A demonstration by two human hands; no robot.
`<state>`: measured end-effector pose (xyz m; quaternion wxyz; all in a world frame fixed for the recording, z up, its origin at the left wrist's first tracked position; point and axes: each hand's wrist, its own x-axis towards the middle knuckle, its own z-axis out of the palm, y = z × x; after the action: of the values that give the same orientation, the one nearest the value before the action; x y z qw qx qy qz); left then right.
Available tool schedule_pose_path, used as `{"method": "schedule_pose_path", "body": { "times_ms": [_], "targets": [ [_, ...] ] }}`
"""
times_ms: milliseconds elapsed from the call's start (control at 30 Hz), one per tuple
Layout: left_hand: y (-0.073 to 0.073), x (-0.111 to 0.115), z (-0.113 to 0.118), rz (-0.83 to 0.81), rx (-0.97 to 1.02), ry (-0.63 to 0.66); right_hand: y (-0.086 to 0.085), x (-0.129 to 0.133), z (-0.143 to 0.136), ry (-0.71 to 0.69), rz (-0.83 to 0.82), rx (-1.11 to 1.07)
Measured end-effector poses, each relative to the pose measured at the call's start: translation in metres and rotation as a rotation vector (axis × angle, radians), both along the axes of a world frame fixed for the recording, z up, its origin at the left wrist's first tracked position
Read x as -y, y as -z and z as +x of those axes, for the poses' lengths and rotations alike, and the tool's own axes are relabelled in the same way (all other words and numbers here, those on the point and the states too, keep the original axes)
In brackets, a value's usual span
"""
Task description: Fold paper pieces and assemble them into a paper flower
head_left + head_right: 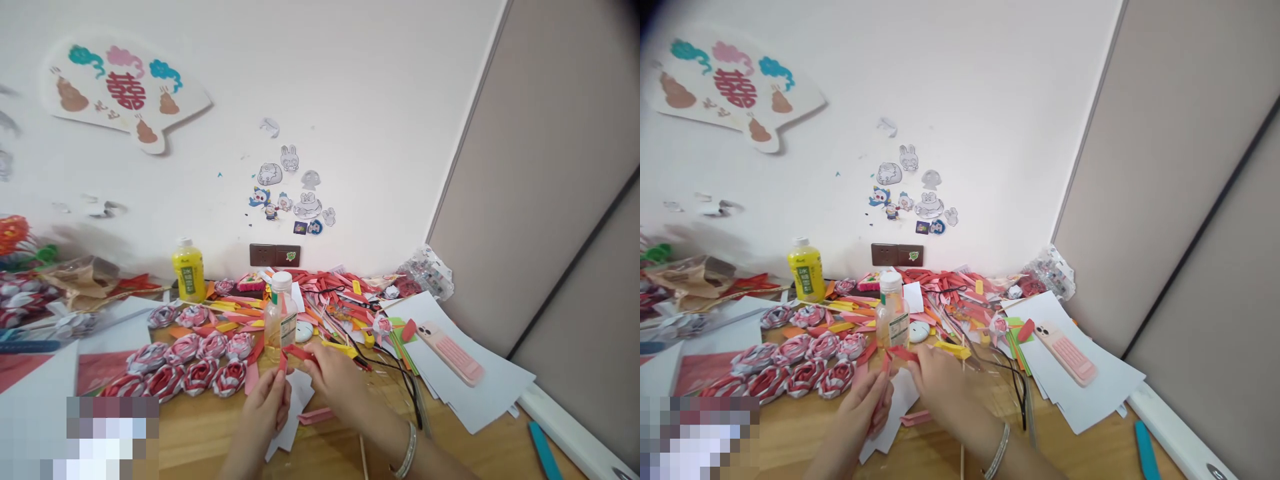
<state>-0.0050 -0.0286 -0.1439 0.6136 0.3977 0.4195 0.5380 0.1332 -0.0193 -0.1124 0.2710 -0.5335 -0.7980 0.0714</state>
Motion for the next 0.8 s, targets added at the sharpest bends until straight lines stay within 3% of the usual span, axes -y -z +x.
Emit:
{"method": "schedule_pose_path", "body": {
  "times_ms": [200, 367, 600, 733, 800],
  "targets": [
    [-0.017, 0.012, 0.006, 0.017, 0.072, -0.032, -0.001, 0.017, -0.015, -0.02, 0.012, -0.044],
    [-0.016, 0.014, 0.006, -0.002, 0.106, -0.03, 0.007, 0.022, -0.023, -0.091, 0.022, -0.235],
    [-0.014, 0.01, -0.004, 0.036, 0.143, -0.071, 0.019, 0.019, -0.027, -0.107, -0.238, -0.599],
    [-0.02, 0.01, -0.002, 0.018, 0.106, -0.047, 0.015, 0.012, -0.021, -0.176, -0.409, -0.734],
    [-0.022, 0.012, -0.001, 0.02, 0.118, -0.039, 0.01, 0.008, -0.021, -0.168, -0.396, -0.724]
  ]
}}
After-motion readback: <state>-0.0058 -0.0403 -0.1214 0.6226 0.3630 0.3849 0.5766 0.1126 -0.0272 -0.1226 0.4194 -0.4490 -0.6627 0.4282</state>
